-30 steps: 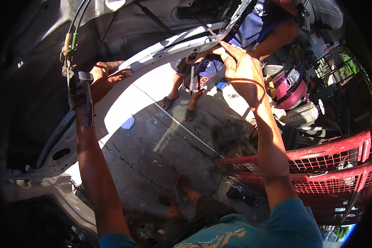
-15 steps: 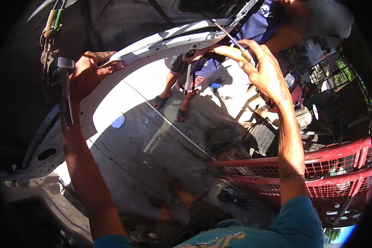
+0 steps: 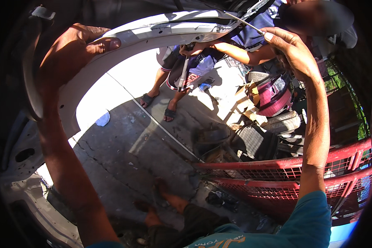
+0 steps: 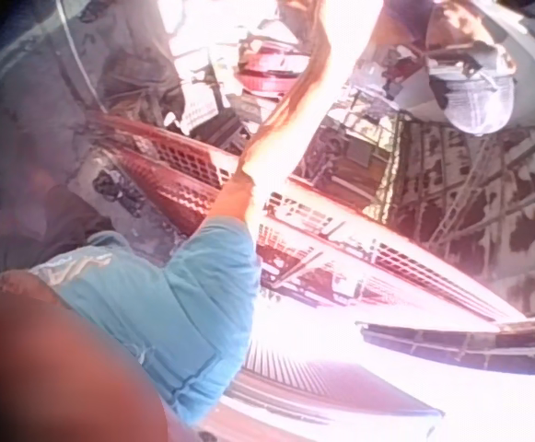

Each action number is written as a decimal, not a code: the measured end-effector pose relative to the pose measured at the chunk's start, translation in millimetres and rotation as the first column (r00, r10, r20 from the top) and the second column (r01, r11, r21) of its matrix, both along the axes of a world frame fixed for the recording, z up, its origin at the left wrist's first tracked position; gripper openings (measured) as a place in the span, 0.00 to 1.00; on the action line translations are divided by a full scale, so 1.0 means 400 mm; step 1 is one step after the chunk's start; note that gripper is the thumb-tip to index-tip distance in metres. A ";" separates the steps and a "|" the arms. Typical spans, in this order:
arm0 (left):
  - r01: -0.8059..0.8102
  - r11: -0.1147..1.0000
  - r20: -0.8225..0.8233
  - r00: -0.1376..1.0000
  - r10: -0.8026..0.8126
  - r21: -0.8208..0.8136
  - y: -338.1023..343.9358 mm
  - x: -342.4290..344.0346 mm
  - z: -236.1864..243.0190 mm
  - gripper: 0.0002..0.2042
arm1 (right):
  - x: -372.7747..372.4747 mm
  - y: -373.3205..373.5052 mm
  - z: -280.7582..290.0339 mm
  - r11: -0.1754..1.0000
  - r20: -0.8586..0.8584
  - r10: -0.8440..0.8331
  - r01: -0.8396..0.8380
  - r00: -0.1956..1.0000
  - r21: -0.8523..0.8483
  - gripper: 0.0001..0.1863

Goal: The person uses a screwdriver to remove screws from the car door frame and then detaches the door panel. They continue to remove additional screws and manipulate the door components to separate the panel from the door structure.

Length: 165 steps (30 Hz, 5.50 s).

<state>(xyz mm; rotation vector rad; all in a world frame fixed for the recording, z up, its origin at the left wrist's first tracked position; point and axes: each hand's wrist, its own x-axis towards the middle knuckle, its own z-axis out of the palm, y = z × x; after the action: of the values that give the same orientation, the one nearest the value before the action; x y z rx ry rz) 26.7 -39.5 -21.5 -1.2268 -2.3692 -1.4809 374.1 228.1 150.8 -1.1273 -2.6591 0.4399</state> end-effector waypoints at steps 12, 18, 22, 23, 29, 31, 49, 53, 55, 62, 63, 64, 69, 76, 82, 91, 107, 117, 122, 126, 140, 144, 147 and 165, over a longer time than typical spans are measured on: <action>0.011 1.000 0.002 1.000 -0.011 0.005 0.000 0.014 -0.016 0.23 | -0.009 0.016 -0.021 0.991 -0.014 0.070 -0.068 0.997 0.118 0.20; 0.024 1.000 0.008 1.000 -0.024 0.001 0.009 0.009 -0.022 0.23 | -0.009 0.023 -0.036 0.964 -0.006 0.100 -0.096 0.995 0.248 0.20; 0.015 1.000 0.004 1.000 -0.015 -0.004 -0.004 -0.003 -0.015 0.23 | -0.023 0.007 -0.028 0.971 0.030 0.083 -0.088 0.996 0.222 0.20; 0.015 1.000 0.003 1.000 -0.015 -0.003 -0.006 -0.004 -0.013 0.23 | -0.027 0.004 -0.030 0.967 0.027 0.092 -0.095 0.995 0.238 0.20; 0.020 1.000 0.001 1.000 -0.020 -0.001 -0.004 -0.006 -0.012 0.23 | -0.028 -0.003 -0.027 0.953 0.062 0.110 -0.123 0.992 0.277 0.19; 0.025 1.000 0.000 1.000 -0.025 -0.001 0.000 -0.004 -0.009 0.23 | -0.022 0.001 -0.032 0.931 0.073 0.129 -0.146 0.989 0.334 0.19; 0.013 1.000 0.002 1.000 -0.013 0.006 -0.024 -0.026 0.009 0.23 | -0.014 0.039 -0.021 0.939 0.031 0.206 -0.207 0.978 0.273 0.18; 0.024 1.000 -0.003 1.000 -0.024 0.007 -0.011 -0.025 0.001 0.23 | -0.010 0.032 -0.022 0.941 0.063 0.177 -0.188 0.982 0.280 0.18; 0.026 1.000 -0.005 1.000 -0.026 0.004 -0.012 -0.023 0.002 0.23 | -0.012 0.029 -0.018 0.947 0.067 0.161 -0.173 0.985 0.269 0.18; 0.028 1.000 0.001 1.000 -0.028 0.011 -0.005 -0.018 0.005 0.23 | -0.006 0.038 -0.031 0.927 0.050 0.206 -0.211 0.977 0.310 0.19; 0.022 1.000 0.002 1.000 -0.022 0.021 -0.013 -0.022 0.010 0.23 | -0.007 0.039 -0.031 0.924 0.044 0.211 -0.214 0.976 0.318 0.19; 0.022 0.999 0.000 1.000 -0.022 0.023 -0.016 -0.023 0.013 0.23 | -0.009 0.035 -0.032 0.941 0.027 0.185 -0.185 0.982 0.284 0.19; 0.024 1.000 -0.018 1.000 -0.023 0.021 -0.023 -0.013 0.024 0.23 | -0.024 -0.024 -0.113 0.923 -0.058 0.070 -0.043 0.996 0.381 0.20; 0.132 0.981 0.044 0.991 -0.127 -0.143 0.034 0.058 0.051 0.23 | 0.008 0.015 -0.065 0.974 -0.086 0.160 -0.143 0.983 0.177 0.19; 0.184 0.951 0.123 0.980 -0.158 -0.247 0.053 0.078 0.070 0.23 | -0.004 0.015 -0.058 0.961 -0.020 0.175 -0.167 0.984 0.222 0.18; 0.268 0.936 0.049 0.963 -0.264 -0.228 0.055 0.050 0.054 0.22 | -0.006 0.030 -0.047 0.937 0.004 0.226 -0.218 0.974 0.273 0.18; 0.264 0.926 0.012 0.963 -0.270 -0.270 0.059 0.049 0.062 0.20 | -0.018 0.008 -0.053 0.973 -0.058 0.139 -0.125 0.989 0.193 0.19; 0.221 0.949 -0.248 0.929 -0.275 -0.224 0.053 0.028 0.036 0.20 | -0.036 -0.033 -0.093 0.942 -0.116 0.058 -0.016 0.992 0.336 0.18; 0.222 0.956 -0.241 0.934 -0.265 -0.189 0.064 0.029 0.028 0.21 | -0.033 -0.041 -0.109 0.931 -0.157 0.020 0.039 0.987 0.364 0.18; 0.218 0.954 -0.316 0.908 -0.276 -0.207 0.049 0.020 0.036 0.22 | -0.055 -0.052 -0.111 0.934 -0.180 0.010 0.055 0.984 0.354 0.18; 0.207 0.936 -0.085 0.967 -0.239 -0.286 0.065 0.050 0.047 0.25 | -0.041 -0.055 -0.132 0.950 -0.284 -0.045 0.128 0.958 0.284 0.19; 0.164 0.926 -0.011 0.984 -0.178 -0.341 0.066 0.052 0.065 0.26 | -0.045 -0.067 -0.125 0.954 -0.274 -0.066 0.141 0.959 0.264 0.20; 0.166 0.924 -0.023 0.982 -0.186 -0.345 0.054 0.064 0.087 0.25 | -0.057 -0.082 -0.116 0.957 -0.283 -0.071 0.145 0.956 0.250 0.21; -0.086 0.892 -0.166 0.986 0.013 -0.443 0.060 0.121 0.080 0.40 | -0.039 -0.034 -0.119 0.969 -0.321 0.057 0.025 0.945 0.247 0.18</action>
<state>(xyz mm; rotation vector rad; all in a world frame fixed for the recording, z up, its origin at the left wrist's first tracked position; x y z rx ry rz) 75.1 -15.3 10.6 -1.2938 -2.6919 -0.7984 358.5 214.6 103.4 -0.8724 -2.3549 0.2589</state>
